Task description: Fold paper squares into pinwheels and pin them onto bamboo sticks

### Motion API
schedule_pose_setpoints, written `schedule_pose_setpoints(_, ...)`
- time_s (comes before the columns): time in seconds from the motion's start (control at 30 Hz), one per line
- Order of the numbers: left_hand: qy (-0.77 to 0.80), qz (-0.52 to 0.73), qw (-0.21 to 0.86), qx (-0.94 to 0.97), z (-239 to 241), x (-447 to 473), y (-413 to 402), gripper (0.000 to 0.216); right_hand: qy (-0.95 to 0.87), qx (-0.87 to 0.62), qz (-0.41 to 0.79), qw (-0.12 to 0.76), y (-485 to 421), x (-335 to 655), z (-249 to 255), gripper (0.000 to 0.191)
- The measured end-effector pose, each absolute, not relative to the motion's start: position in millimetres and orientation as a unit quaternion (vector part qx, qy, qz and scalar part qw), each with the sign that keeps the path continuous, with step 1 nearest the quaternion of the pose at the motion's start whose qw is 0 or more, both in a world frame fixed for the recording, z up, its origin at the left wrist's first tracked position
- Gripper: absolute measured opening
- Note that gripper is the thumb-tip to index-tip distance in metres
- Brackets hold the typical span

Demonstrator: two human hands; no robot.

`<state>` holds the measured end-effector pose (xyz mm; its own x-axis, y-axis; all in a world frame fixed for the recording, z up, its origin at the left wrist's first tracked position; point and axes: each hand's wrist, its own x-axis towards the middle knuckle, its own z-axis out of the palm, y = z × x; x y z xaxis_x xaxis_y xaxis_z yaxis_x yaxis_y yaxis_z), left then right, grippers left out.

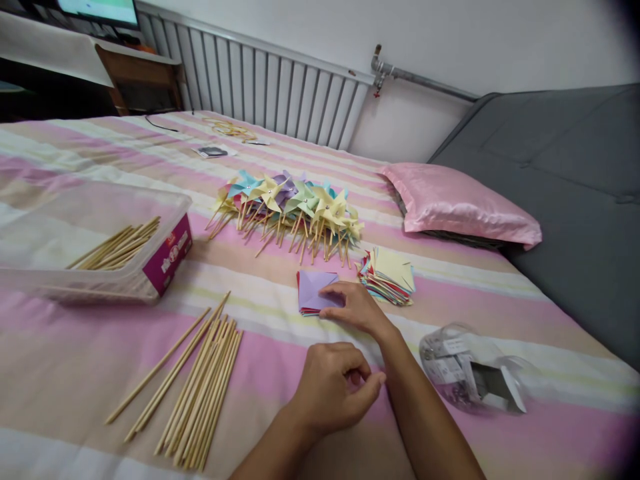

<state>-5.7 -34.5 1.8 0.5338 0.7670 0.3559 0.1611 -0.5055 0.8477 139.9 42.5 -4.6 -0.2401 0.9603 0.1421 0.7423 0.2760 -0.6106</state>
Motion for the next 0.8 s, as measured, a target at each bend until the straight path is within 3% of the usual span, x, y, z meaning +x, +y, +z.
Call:
schedule_pose_setpoints(0.63, 0.300, 0.386, 0.395, 0.778, 2.3, -5.7, -34.7, 0.017, -0.776, -0.554, 0.184, 0.239, 41.3, 139.1, -6.7, 0.036)
schedule_pose_setpoints(0.8, 0.304, 0.389, 0.397, 0.773, 3.0, -4.6, -33.0, 0.018, -0.765, -0.571, 0.199, 0.221, 40.1, 138.2, -6.6, 0.048)
